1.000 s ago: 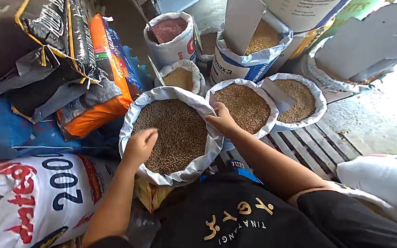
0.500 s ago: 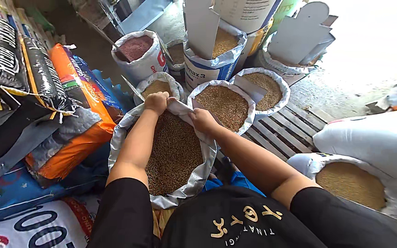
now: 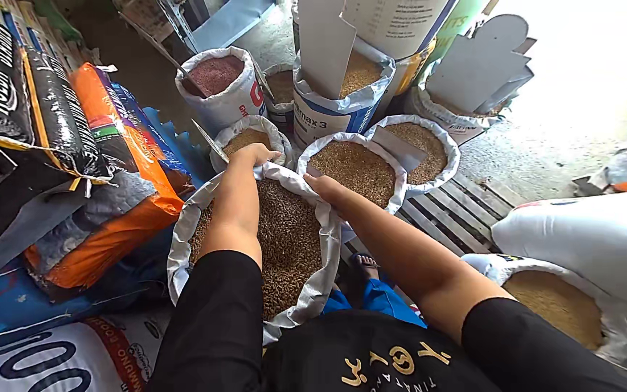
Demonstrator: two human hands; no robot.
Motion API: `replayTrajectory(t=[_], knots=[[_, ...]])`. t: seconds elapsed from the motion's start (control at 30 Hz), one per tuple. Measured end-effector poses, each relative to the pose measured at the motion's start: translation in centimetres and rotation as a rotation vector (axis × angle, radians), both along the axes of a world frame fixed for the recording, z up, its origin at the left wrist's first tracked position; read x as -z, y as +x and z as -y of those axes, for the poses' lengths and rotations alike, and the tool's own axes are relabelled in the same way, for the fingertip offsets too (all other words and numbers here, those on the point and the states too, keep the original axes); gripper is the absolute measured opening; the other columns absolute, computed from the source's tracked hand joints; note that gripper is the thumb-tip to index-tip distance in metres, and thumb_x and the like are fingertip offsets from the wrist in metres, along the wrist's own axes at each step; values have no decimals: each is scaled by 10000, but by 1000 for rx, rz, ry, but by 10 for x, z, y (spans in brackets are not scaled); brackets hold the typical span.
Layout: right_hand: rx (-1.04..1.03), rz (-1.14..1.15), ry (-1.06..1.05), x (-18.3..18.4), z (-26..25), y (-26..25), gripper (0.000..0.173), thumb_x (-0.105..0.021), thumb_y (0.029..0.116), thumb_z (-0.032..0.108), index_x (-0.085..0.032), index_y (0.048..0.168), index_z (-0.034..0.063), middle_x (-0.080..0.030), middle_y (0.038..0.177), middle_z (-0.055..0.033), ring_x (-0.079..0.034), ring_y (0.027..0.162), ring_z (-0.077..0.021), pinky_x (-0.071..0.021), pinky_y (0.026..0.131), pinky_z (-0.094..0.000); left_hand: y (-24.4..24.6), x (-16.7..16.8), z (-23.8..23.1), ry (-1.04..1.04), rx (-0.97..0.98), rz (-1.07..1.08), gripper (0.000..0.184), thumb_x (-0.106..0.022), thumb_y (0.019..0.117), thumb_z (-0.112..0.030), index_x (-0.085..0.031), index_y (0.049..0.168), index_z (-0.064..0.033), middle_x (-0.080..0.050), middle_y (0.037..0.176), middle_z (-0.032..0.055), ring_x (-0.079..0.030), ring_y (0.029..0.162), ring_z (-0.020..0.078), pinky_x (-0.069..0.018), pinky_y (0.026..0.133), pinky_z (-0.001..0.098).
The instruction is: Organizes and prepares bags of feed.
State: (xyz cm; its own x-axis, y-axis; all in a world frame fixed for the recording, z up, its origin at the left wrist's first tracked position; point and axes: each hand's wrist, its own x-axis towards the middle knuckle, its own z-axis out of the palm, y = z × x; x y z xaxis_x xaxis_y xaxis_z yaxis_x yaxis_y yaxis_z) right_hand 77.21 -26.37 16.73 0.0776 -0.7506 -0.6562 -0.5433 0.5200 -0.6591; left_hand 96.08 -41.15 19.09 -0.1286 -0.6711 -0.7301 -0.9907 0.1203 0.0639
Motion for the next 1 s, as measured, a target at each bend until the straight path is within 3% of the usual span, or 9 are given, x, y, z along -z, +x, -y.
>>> replayTrajectory(t=[0.1,0.23,0.37,0.47,0.6,0.8,0.87,0.93,1.0], knots=[[-152,-212,-310,-36,-4,10,479,-397,1105,386,-658,1158,-12,-668,1164,-254,-634,1162,-419,-484,962,-644,-2,5,-6,-152,-6,-46,675,-485,1040,-580,-695,1152,52,-655,1239,287,-608,1238,425,-451,1026,663],[-354,-366,-430,-45,-22,31,491,-577,1044,410,-661,1184,-53,-651,1184,-261,-645,1145,-417,-530,959,-583,14,-5,-34,-530,15,-243,442,-480,1084,-388,-670,1091,11,-686,1124,243,-666,1120,405,-514,934,620],[-443,-463,-512,-29,-27,32,473,-484,1091,347,-614,1199,-95,-652,1162,-299,-652,1130,-451,-537,935,-580,68,-30,-76,-579,2,-100,660,-411,1060,-587,-714,1105,-3,-681,1208,236,-639,1187,417,-481,989,664],[-444,-462,-501,-28,-27,31,432,-431,1111,296,-606,1193,-90,-657,1140,-292,-658,1119,-444,-539,929,-571,104,-37,-116,-513,-211,65,729,-425,1030,-647,-594,1350,-15,-634,1298,288,-605,1224,485,-444,990,725],[-383,-370,-539,-23,-26,22,382,-380,1119,247,-631,1154,-38,-680,1086,-257,-680,1072,-424,-549,904,-574,127,-26,-111,-520,-302,69,714,-338,1038,-665,-638,1148,-27,-697,1067,274,-677,1069,475,-516,850,699],[-314,-271,-591,-13,-32,15,386,-409,1113,263,-658,1167,-27,-691,1100,-234,-679,1095,-386,-534,945,-547,149,-7,-91,-430,-362,-175,761,-209,1100,-558,-643,1247,50,-648,1223,342,-597,1224,512,-396,1021,742],[-275,-210,-565,-13,-32,11,387,-416,1111,282,-642,1245,-1,-666,1193,-222,-649,1157,-380,-513,987,-554,143,-16,-104,-564,-392,-223,602,-343,1110,-494,-598,1336,1,-638,1286,300,-581,1269,479,-402,1060,704],[-259,-154,-549,-11,-32,7,383,-430,1104,289,-614,1323,34,-632,1278,-229,-616,1207,-401,-494,1007,-584,136,-31,-132,-734,-476,-457,533,-489,1092,-344,-487,1464,38,-532,1447,286,-478,1395,415,-353,1180,574],[-316,-114,-571,-10,-30,1,390,-443,1087,246,-570,1399,49,-568,1376,-266,-553,1284,-448,-466,1036,-626,119,-62,-186,-870,-628,-678,532,-513,1076,-258,-418,1512,32,-479,1515,255,-482,1416,318,-414,1174,442]])
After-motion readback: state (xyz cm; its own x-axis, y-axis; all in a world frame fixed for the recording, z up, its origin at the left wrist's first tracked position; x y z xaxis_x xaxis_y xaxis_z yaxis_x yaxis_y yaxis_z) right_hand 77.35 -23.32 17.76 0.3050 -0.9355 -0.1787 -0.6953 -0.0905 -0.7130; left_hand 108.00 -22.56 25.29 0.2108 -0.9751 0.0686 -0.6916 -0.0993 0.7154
